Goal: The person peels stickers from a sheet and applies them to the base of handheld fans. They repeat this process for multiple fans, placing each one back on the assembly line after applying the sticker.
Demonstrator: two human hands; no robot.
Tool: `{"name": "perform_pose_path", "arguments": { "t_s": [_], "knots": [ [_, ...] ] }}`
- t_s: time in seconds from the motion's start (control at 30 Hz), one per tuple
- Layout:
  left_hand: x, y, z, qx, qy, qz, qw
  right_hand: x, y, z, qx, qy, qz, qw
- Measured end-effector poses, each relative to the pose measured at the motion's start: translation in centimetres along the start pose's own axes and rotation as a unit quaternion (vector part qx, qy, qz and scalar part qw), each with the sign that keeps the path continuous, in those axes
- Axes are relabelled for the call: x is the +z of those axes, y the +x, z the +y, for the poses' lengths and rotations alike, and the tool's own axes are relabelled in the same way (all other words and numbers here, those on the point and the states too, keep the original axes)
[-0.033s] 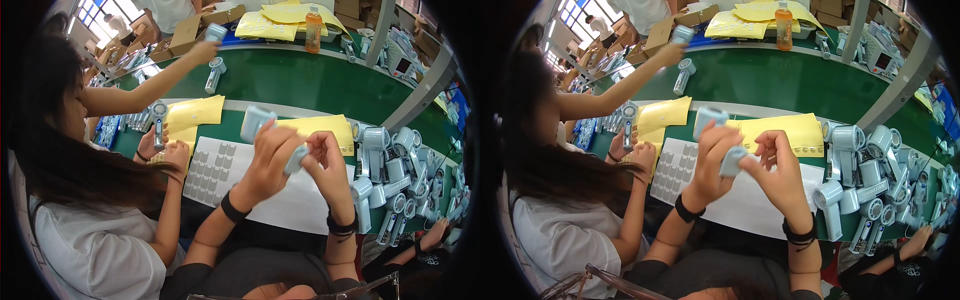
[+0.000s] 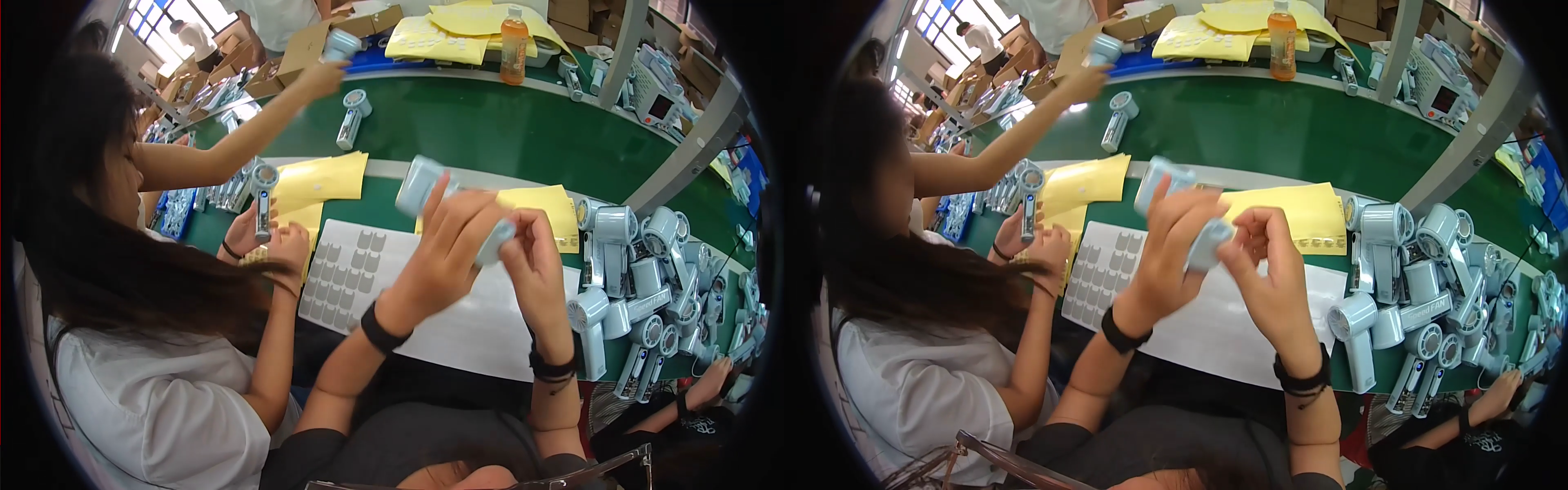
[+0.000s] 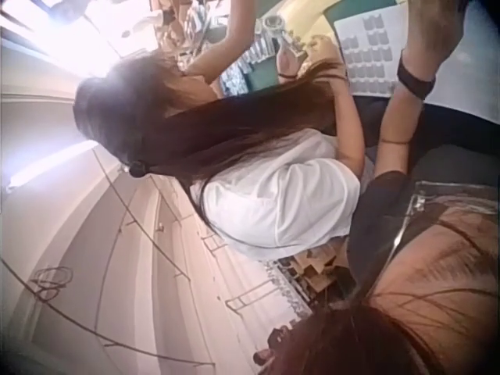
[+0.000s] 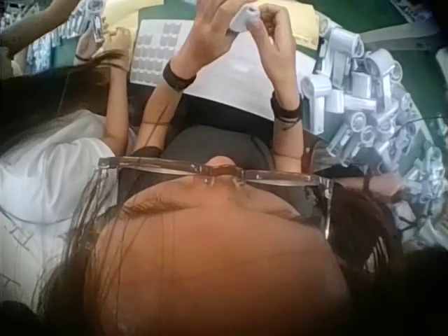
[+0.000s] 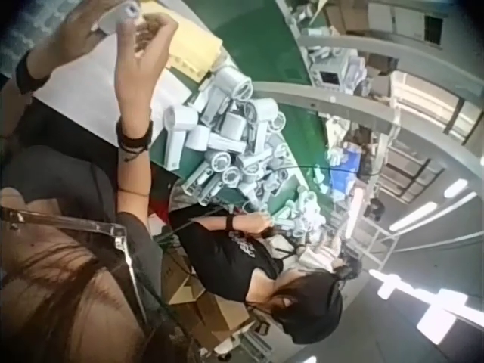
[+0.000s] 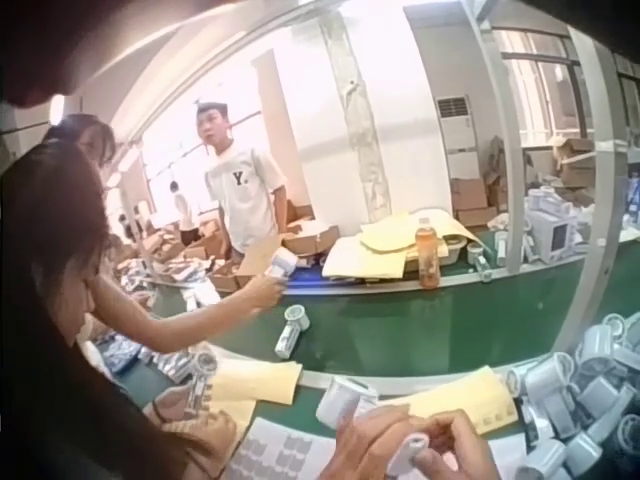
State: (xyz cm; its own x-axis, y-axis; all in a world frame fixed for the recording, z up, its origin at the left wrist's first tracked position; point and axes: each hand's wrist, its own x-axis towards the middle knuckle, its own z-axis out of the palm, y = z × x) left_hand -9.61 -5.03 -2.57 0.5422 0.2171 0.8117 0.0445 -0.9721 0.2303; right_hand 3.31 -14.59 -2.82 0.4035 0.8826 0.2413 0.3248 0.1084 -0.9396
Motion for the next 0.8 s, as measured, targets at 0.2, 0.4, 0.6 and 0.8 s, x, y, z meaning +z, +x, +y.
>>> {"name": "perform_pose_path", "arguments": {
  "t_s": [0.2,0.4,0.6,0.8],
  "knots": [
    [7.0,4.8,-9.8,0.102,0.082,-0.085,0.988,1.1,0.6,2.3,0.044,-0.165,-0.001,0.985],
    [11.3,4.2,-23.3,0.154,0.219,-0.281,0.922,5.9,-1.9,6.4,-0.090,-0.210,-0.088,0.970],
    [12.5,1.1,-24.7,0.085,0.189,-0.271,0.940,13.5,-0.6,7.4,-0.157,-0.248,-0.109,0.950],
    [8.0,4.2,-22.8,-0.167,-0.013,-0.238,0.957,17.2,1.6,7.9,-0.163,-0.313,-0.044,0.935]
  ]
}}
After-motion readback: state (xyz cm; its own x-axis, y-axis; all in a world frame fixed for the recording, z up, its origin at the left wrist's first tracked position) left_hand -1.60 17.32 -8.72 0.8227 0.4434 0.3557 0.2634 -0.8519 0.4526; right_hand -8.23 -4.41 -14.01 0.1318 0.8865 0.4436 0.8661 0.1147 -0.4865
